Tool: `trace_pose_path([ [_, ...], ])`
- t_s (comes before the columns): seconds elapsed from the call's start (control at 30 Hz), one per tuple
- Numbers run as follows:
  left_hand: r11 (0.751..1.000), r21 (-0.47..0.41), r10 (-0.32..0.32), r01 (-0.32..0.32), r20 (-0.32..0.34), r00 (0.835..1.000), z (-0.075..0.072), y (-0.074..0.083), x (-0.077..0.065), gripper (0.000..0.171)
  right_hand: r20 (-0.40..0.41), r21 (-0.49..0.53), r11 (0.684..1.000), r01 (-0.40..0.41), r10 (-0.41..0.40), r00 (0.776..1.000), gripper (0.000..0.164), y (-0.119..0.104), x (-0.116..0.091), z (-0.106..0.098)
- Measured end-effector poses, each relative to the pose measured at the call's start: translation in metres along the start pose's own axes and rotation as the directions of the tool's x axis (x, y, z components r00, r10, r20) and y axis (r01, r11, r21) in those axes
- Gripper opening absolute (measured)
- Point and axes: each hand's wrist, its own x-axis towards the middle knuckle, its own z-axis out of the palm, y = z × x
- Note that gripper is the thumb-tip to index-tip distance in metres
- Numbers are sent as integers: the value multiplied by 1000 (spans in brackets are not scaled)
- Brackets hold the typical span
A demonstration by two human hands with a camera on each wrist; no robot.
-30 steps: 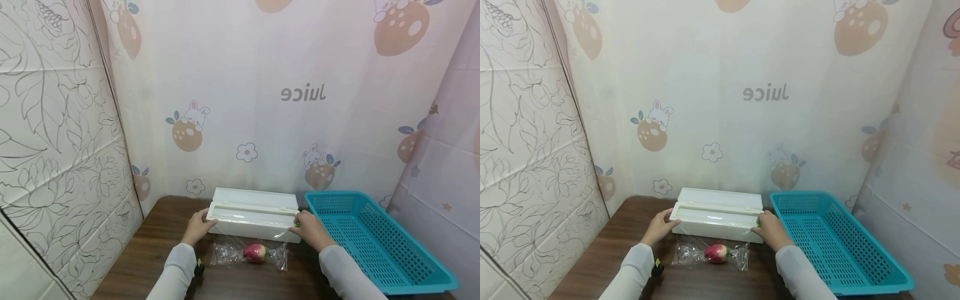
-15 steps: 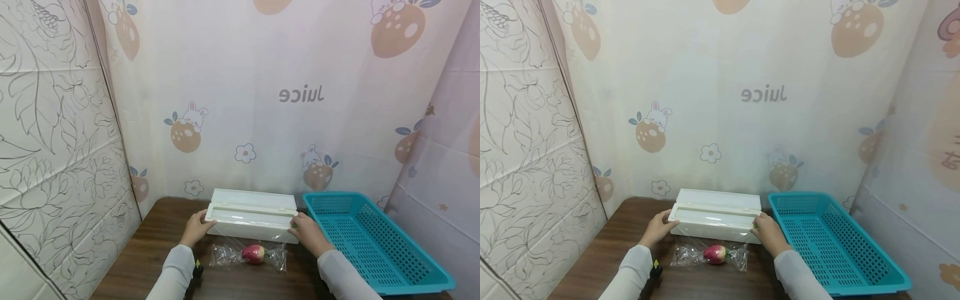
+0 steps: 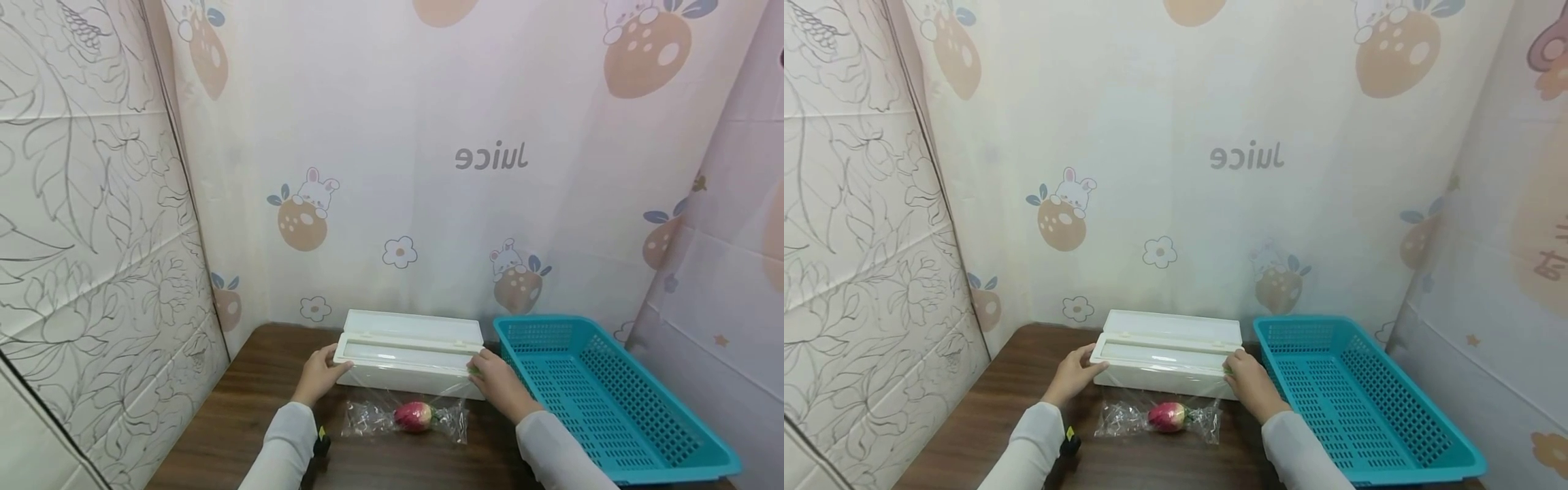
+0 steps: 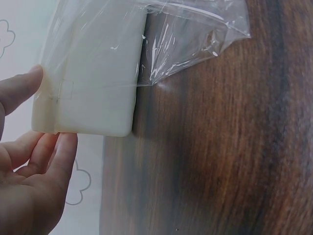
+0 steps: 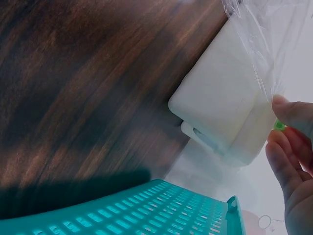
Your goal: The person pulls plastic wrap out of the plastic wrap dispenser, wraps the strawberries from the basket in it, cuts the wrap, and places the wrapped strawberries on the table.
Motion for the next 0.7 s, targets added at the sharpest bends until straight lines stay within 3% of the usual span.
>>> trace_pose_path([
  [0.7, 1000, -3, 19, -19, -2, 1000, -1, -3, 1, 63, 1, 17, 985, 171, -171, 985, 25, -8, 3, 2],
])
